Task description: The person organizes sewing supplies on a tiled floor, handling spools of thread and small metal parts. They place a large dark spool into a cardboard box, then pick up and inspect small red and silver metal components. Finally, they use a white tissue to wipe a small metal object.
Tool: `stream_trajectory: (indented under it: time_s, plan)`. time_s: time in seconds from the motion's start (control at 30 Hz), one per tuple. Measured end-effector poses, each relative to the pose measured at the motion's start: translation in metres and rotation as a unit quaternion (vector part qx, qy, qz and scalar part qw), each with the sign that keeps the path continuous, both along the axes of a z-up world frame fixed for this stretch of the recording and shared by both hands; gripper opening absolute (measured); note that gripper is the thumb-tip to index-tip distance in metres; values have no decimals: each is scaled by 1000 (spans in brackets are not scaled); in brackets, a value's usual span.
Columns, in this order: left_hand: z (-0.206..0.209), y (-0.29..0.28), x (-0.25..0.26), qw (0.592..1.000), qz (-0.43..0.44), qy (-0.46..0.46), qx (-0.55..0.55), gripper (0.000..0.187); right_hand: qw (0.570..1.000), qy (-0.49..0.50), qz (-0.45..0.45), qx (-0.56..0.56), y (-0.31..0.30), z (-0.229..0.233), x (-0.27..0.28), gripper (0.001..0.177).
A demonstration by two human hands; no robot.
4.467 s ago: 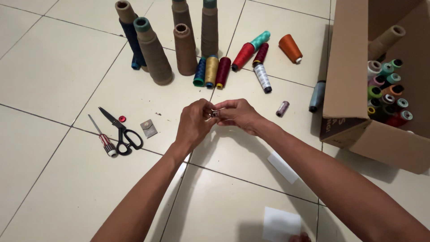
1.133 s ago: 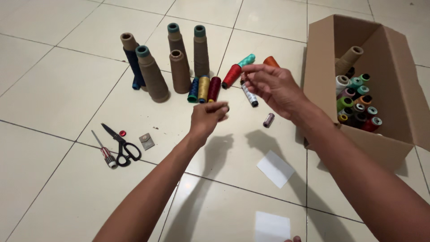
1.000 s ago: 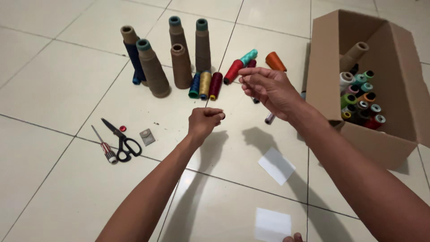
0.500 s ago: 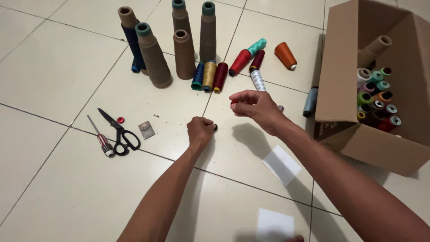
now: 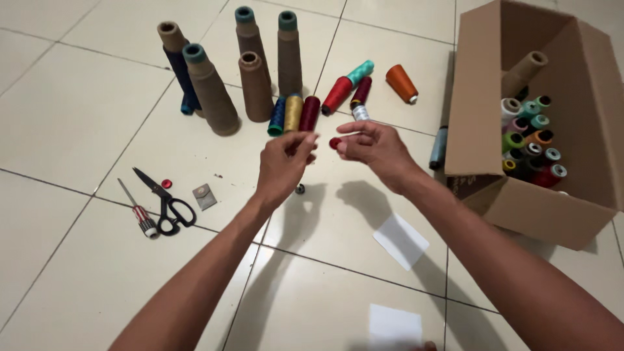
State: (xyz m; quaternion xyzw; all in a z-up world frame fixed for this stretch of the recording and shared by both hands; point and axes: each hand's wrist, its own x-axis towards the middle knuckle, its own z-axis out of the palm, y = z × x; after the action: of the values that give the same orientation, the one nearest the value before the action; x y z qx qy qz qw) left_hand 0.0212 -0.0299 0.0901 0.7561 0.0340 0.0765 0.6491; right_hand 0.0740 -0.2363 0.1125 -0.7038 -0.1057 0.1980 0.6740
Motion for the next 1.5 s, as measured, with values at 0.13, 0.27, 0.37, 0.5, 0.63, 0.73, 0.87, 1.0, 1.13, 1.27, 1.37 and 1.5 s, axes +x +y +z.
stream_trajectory:
  time_s: [0.13,0.27,0.37,0.5,0.63,0.73,0.87,1.0,1.13,1.27,1.37,1.5]
  plan:
    - [46,-8,-8,994,-49,-96,-1,32,997,-83,-5,-3,-6,25,2,35]
    - [75,-19,-19,994,-25,-102,36,31,984,-162,-17,-73,0,65,-9,32]
    - [90,-19,-31,994,-14,-105,2,28,976,-210,12,-52,5,90,-20,30]
    - [112,-13,-39,996,-10,-88,-29,27,976,-211,17,-41,10,113,-29,31]
    - [132,-9,-42,987,-30,-70,-138,28,979,-196,46,18,13,136,-36,32]
    - [147,-9,-47,986,-17,-100,-132,28,981,-182,55,32,14,154,-42,31]
    - [169,-13,-60,993,20,-113,-38,25,983,-180,26,-1,18,176,-51,29]
    - [184,-23,-72,992,23,-123,7,25,968,-249,3,-36,20,181,-59,27]
    - [197,-23,-68,991,21,-121,-59,28,967,-252,9,24,18,188,-56,25]
    - [209,-18,-65,985,16,-147,-92,28,974,-222,-20,29,14,198,-53,27]
    - [219,-18,-67,980,36,-177,-89,28,971,-233,-32,40,12,205,-55,32]
    - [231,-20,-73,972,64,-221,-53,27,974,-222,-9,48,21,218,-64,34]
